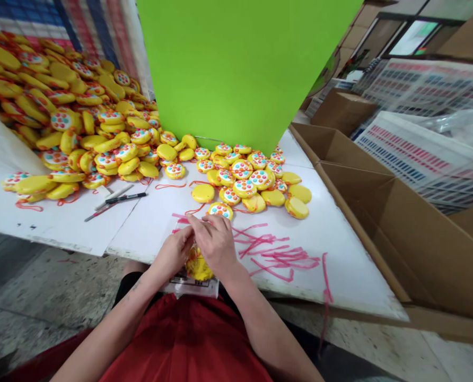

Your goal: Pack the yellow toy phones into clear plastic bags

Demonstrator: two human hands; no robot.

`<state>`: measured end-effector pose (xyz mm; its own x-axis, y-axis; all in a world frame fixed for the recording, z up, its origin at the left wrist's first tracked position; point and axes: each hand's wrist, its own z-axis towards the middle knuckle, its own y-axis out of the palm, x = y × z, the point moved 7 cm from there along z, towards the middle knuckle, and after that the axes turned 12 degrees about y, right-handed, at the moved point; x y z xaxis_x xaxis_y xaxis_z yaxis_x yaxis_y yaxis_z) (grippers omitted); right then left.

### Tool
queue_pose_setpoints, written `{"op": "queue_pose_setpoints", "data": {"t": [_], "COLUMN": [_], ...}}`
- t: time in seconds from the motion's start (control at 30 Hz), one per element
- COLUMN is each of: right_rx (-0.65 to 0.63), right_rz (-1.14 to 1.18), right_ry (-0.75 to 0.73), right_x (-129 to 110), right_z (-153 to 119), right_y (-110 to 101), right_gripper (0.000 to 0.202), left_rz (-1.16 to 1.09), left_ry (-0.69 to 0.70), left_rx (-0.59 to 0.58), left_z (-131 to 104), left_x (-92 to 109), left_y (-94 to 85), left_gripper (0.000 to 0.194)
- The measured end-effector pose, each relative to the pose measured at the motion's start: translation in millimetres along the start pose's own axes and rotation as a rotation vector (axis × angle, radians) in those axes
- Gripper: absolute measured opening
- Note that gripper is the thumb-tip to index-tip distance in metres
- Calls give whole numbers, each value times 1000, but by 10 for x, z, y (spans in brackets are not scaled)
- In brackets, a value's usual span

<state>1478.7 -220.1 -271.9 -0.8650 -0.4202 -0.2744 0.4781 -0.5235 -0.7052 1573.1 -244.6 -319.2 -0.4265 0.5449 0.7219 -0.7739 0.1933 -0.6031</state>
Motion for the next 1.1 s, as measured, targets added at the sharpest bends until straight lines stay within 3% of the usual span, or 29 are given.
{"op": "queue_pose_setpoints", "data": {"t": [0.4,0.5,0.67,0.83,0.97,1.03,1.1], "right_rx": [12,29,-60,-145,-105,-78,-55], "right_rz": [23,35,93,48,-7,5,50], "right_ry": [-78,-45,36,-31,-88,-42,92], "right_x": [25,72,151,70,-24,26,228], "right_z": [26,33,44,47,47,55,68], "right_y": [-36,-20,14,-6,45,99,132], "right_gripper": [54,54,53,55,47,43,38], "left_rz": [-26,-63,-150,-166,-99,-95,-141], "left_ry": [-27,-25,-25,-32,-45,-45,-67], "left_rx": [-25,-28,-10,6,3,-5,-3], "left_z": [-4,-5,-3,-8,-19,-22,-30], "left_x": [-60,-56,-31,-40,-69,-83,-121], "left_y": [56,73,68,54,69,87,107], "left_gripper": [28,30,29,31,27,28,31]}}
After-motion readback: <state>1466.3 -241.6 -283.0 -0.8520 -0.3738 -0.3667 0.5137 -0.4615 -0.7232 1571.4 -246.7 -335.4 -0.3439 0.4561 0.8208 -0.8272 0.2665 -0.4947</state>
